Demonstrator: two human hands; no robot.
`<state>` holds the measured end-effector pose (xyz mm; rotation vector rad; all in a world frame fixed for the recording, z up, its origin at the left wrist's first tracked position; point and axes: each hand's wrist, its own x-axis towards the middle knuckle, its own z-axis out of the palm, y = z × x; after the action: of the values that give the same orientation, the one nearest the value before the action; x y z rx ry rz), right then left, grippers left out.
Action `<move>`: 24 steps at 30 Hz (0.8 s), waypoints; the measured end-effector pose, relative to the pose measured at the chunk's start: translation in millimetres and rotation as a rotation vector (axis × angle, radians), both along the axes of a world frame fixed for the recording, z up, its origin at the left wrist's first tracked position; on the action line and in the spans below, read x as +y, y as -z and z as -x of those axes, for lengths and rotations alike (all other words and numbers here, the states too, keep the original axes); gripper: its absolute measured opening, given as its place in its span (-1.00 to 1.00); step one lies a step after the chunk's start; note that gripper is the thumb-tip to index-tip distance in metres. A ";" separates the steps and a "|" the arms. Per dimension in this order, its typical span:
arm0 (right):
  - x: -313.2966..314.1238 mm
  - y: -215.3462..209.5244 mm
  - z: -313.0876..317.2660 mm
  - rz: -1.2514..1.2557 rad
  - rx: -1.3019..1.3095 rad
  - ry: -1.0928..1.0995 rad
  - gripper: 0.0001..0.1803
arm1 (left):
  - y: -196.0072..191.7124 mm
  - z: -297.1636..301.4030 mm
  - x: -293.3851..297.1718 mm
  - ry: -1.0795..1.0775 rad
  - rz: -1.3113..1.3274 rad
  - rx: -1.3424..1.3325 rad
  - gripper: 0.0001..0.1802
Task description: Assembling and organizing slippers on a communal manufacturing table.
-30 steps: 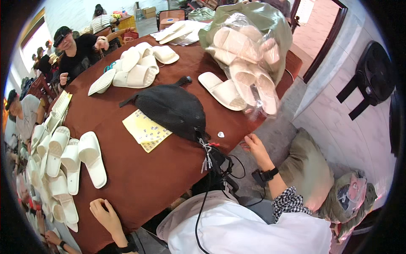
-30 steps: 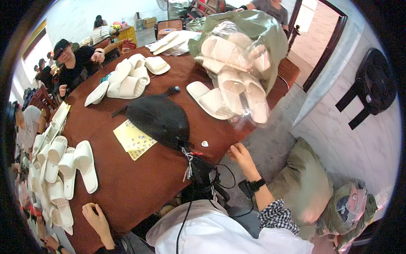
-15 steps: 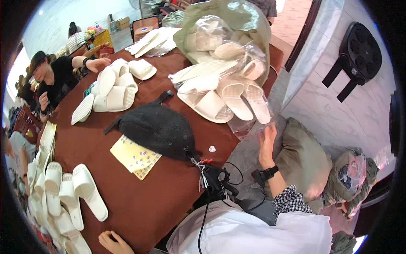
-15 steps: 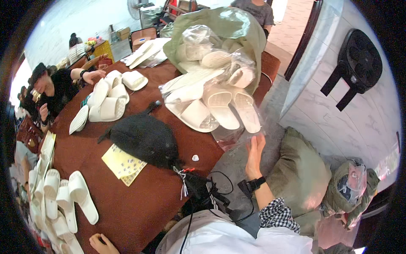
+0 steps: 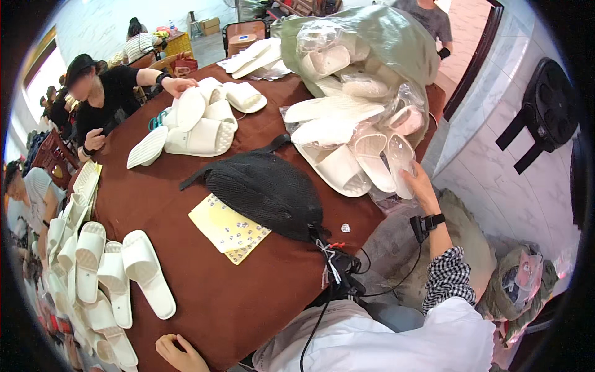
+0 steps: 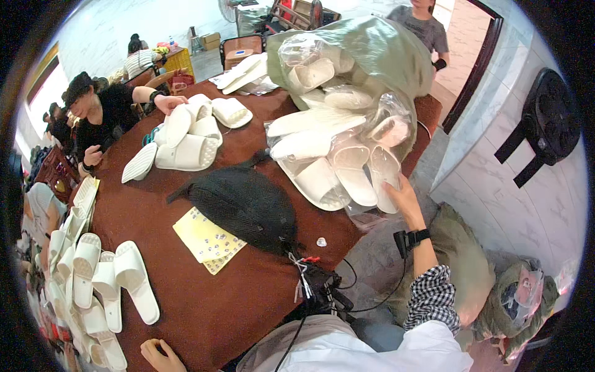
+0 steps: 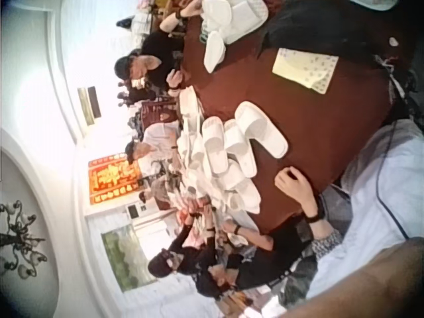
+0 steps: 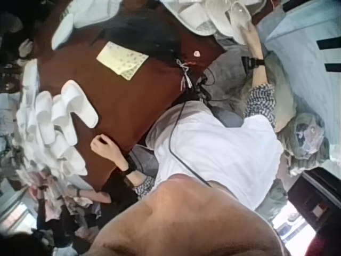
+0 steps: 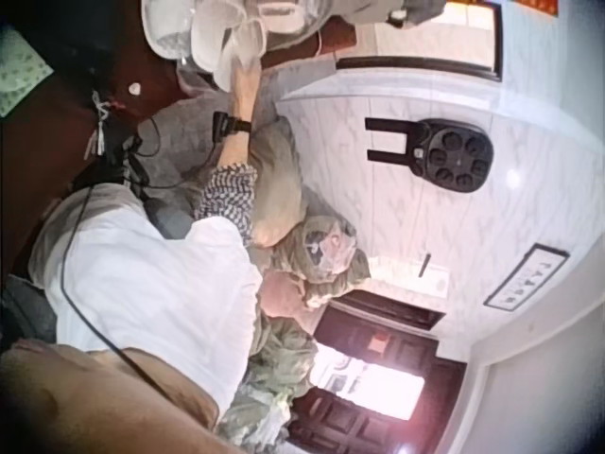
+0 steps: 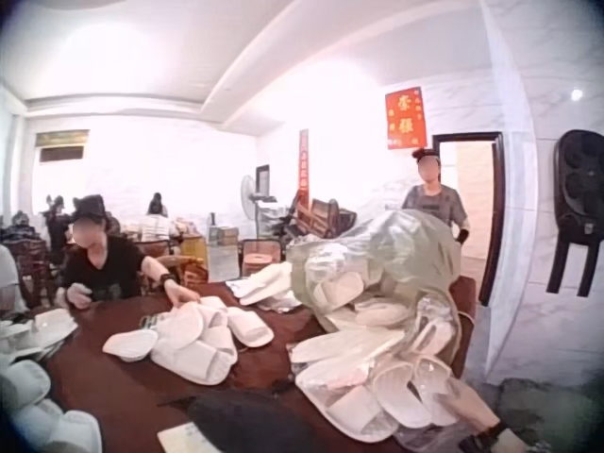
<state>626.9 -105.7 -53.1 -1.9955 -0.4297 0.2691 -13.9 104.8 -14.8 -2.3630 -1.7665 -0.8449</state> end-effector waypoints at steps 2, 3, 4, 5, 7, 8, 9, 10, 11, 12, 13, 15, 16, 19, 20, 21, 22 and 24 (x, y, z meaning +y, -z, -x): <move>8.9 -8.2 2.2 0.055 -0.039 -0.058 -0.10 | 0.3 -0.3 1.3 0.001 0.014 -0.022 -0.83; 16.8 -7.3 4.3 0.050 -0.042 -0.066 -0.10 | -0.4 0.2 1.8 0.012 0.020 -0.023 -0.84; 24.0 -6.6 9.3 0.037 -0.028 -0.131 -0.07 | -0.5 -0.1 1.4 0.027 0.031 -0.024 -0.84; 32.6 -6.3 14.0 0.023 -0.014 -0.196 -0.03 | -1.0 -1.1 1.1 0.024 0.031 -0.025 -0.84; 61.6 -11.0 22.5 -0.041 0.038 -0.214 0.04 | -2.0 -3.2 1.0 0.021 0.054 -0.027 -0.86; 77.8 -14.6 26.5 -0.105 0.092 -0.227 0.13 | -1.5 -3.6 1.0 0.022 0.054 -0.028 -0.86; 94.2 -16.7 28.9 -0.105 0.092 -0.227 0.13 | -0.8 -3.2 0.8 0.025 0.046 -0.031 -0.86; 112.9 -19.5 30.3 -0.187 0.180 -0.237 0.16 | -0.4 -2.4 0.6 0.024 0.038 -0.035 -0.86; 129.7 -22.3 29.3 -0.270 0.268 -0.249 0.19 | -0.2 -3.0 0.4 0.018 0.035 -0.037 -0.86; 143.5 -25.9 26.1 -0.272 0.268 -0.256 0.19 | 0.0 -3.6 0.1 0.020 0.038 -0.041 -0.87; 157.6 -32.1 24.7 -0.208 0.307 -0.299 0.19 | -0.1 -3.7 -0.1 0.019 0.041 -0.047 -0.87; 181.8 -36.3 35.3 -0.264 0.339 -0.376 0.11 | -2.5 -5.3 0.0 0.010 0.059 -0.052 -0.87; 196.3 -43.4 41.6 -0.261 0.342 -0.393 0.11 | -3.3 -5.7 -0.2 0.001 0.081 -0.053 -0.87; 227.8 -59.7 43.8 -0.225 0.353 -0.509 -0.05 | -2.0 -4.0 -0.4 0.005 0.072 -0.055 -0.88; 237.8 -61.5 42.6 -0.223 0.357 -0.522 -0.05 | -1.6 -3.2 -0.7 -0.009 0.071 -0.053 -0.88; 247.9 -63.5 42.3 -0.213 0.361 -0.533 -0.06 | -1.4 -2.4 -1.0 -0.001 0.066 -0.047 -0.88; 258.4 -68.6 45.6 -0.200 0.364 -0.545 -0.06 | -0.9 -1.9 -1.2 0.006 0.063 -0.043 -0.88; 281.1 -78.6 56.9 -0.180 0.316 -0.597 -0.07 | -3.4 -2.2 -0.1 -0.015 0.074 -0.036 -0.88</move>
<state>570.0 175.4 25.5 -1.5733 -0.8071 0.8718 -11.7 104.7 -11.4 -2.3910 -1.8580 -0.8393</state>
